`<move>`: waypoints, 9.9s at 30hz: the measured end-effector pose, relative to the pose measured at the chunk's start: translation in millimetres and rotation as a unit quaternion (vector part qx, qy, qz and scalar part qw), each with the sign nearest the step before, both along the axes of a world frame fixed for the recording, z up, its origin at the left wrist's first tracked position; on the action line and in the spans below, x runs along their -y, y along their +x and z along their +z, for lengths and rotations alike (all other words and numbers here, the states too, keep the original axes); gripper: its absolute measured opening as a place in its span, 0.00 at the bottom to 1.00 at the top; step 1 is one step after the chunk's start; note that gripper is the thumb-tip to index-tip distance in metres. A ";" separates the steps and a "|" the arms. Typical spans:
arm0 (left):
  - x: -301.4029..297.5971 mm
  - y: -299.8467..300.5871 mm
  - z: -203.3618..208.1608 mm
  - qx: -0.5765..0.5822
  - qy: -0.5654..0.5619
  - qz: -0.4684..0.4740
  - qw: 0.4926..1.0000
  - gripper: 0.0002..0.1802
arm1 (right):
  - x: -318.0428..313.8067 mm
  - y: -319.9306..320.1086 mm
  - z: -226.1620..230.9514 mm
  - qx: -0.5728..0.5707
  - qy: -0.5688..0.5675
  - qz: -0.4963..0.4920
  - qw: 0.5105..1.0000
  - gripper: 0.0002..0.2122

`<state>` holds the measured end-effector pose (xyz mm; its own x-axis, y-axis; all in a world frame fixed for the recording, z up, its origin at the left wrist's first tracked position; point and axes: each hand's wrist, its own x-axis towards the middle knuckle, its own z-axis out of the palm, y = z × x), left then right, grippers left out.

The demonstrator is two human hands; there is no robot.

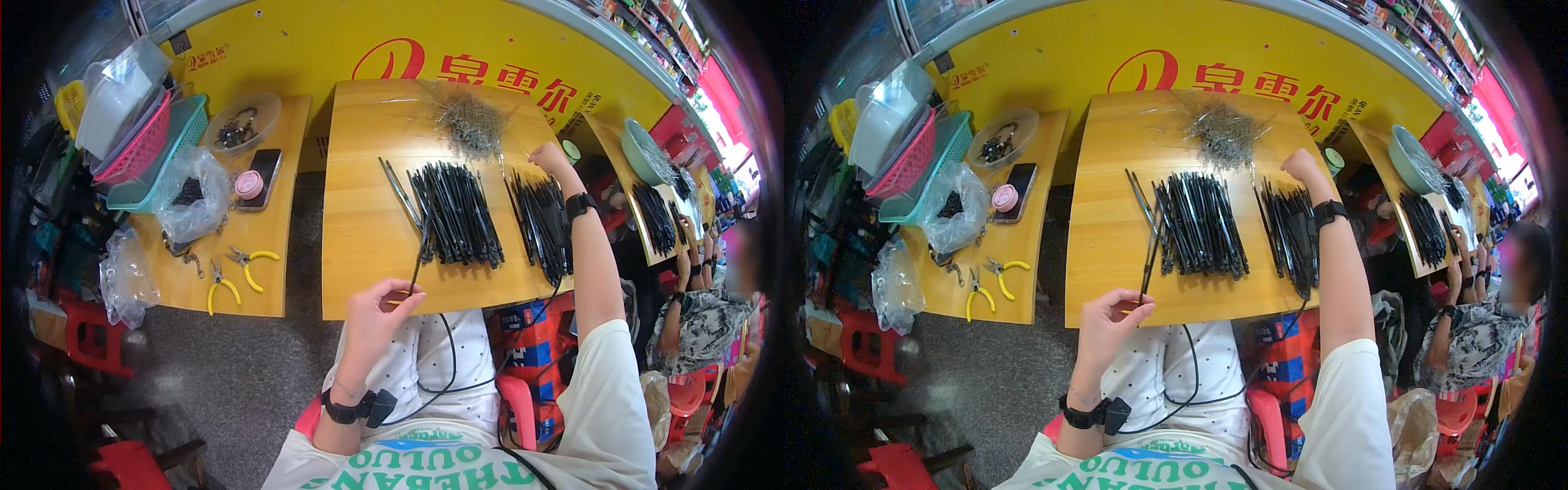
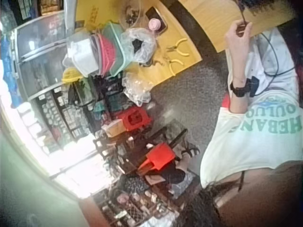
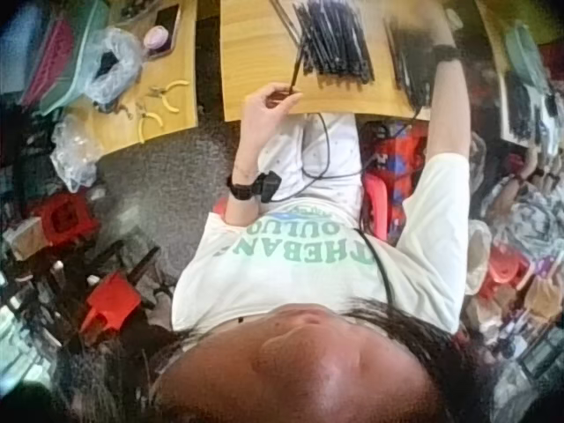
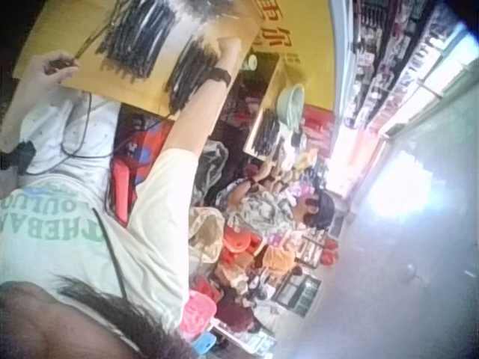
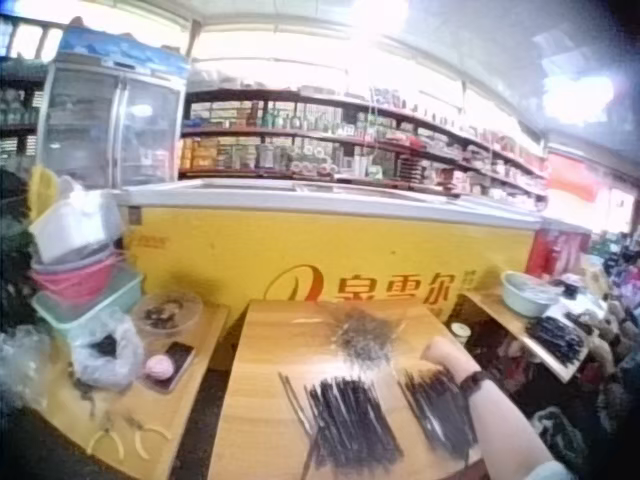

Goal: Bundling and securing plastic zip ties using wire ties.

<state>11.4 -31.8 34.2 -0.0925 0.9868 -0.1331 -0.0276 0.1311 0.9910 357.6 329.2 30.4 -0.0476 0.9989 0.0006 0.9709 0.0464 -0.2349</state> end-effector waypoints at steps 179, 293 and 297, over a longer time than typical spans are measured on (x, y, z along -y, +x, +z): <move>52.8 65.8 29.7 -0.030 0.130 -0.124 0.983 0.07 | 392.7 -100.9 56.9 -0.712 -0.018 -0.010 0.702 0.05; -134.3 25.2 -38.1 -0.490 0.122 0.138 0.852 0.06 | 231.6 -167.2 -38.5 -0.122 0.180 0.024 0.976 0.36; -135.2 9.6 -45.1 -0.446 0.126 0.123 0.878 0.06 | 234.1 -178.7 -41.8 -0.130 0.191 0.029 0.972 0.34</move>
<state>21.0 103.4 -10.9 -0.2640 0.9101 0.3194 0.7770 0.0045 0.6295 178.9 95.1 -11.4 -0.0522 0.9191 0.3906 0.8740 0.2313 -0.4273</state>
